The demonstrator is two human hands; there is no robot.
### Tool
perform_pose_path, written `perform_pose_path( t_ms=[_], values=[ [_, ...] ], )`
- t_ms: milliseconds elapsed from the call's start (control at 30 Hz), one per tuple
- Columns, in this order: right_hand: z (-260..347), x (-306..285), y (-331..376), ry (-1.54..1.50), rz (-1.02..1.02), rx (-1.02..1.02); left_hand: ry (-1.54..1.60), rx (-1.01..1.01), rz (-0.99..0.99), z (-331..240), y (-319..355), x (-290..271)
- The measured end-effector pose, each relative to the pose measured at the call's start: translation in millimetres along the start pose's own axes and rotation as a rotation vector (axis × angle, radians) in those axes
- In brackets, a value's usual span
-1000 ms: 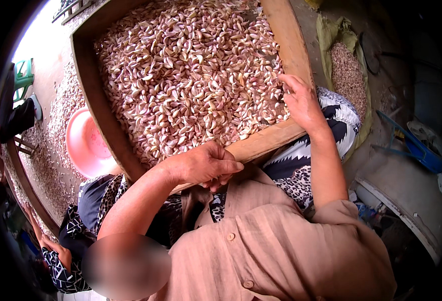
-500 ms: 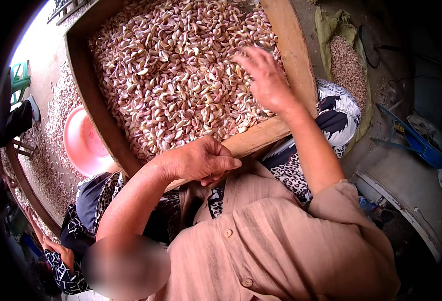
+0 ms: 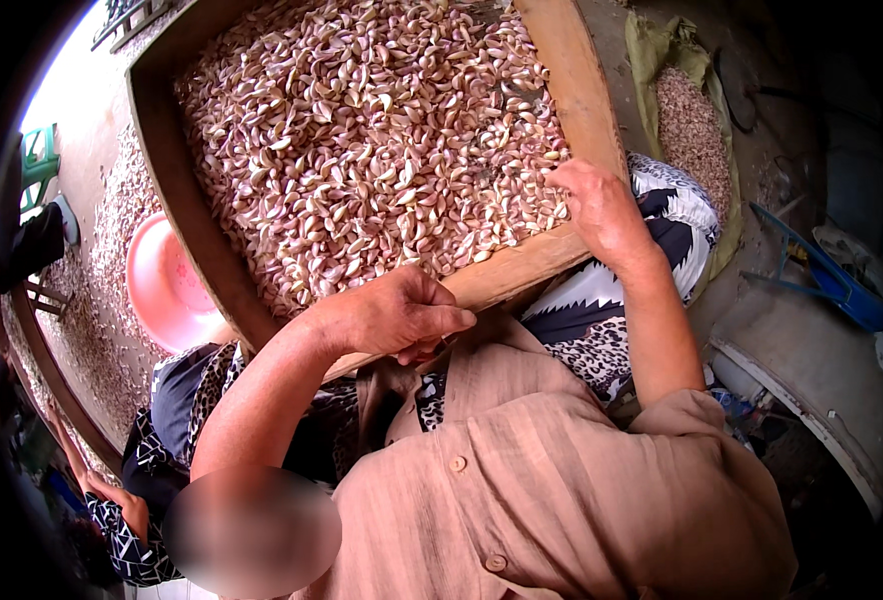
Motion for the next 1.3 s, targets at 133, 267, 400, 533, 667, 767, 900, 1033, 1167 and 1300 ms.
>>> perform_pose_path(
  t_ms=[133,267,400,533,667,767,900,1033,1167,1300],
  values=[
    [-8.2,14.2,5.6,0.022,0.193,0.122,0.007,-0.023,-0.031,0.2,0.5,-3.1],
    [-16.7,15.3,2.9,0.135,0.177,0.171,-0.016,-0.019,-0.021,-3.5,0.6,-3.2],
    [-17.1,29.3,-2.1,0.155,0.256,0.202,-0.014,0.002,-0.018,-1.3,1.7,-4.0],
    [-14.5,45.8,-4.2,0.295,0.304,0.170,-0.006,-0.007,-0.031,-6.3,2.0,-3.5],
    [-16.9,59.4,-5.3,0.358,0.316,0.158,0.004,-0.017,-0.044,-5.8,2.3,-3.9],
    [-16.7,60.5,-6.0,0.361,0.313,0.171,0.005,-0.010,-0.045,-3.5,2.5,-4.9],
    [-11.5,46.1,-8.4,0.165,0.280,0.199,-0.003,-0.023,-0.061,-6.1,3.0,-7.5],
    [-2.0,43.1,-4.4,-0.033,0.271,0.112,0.000,0.001,-0.047,-3.1,-0.4,-6.2],
    [8.3,42.3,-6.1,-0.098,0.278,0.095,-0.007,0.020,-0.051,-5.7,-1.2,-7.0],
    [15.5,22.9,-19.0,-0.166,0.109,0.128,-0.010,0.055,-0.050,-8.2,-1.9,-7.1]
  ],
)
Point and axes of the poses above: each hand's wrist, its own y-axis away from the middle knuckle, its own x-axis out of the palm, z = x × y, the point moved 8 cm from there along -y, towards the middle knuckle, and after that the axes turned 9 degrees about x, right-handed, at the moved point
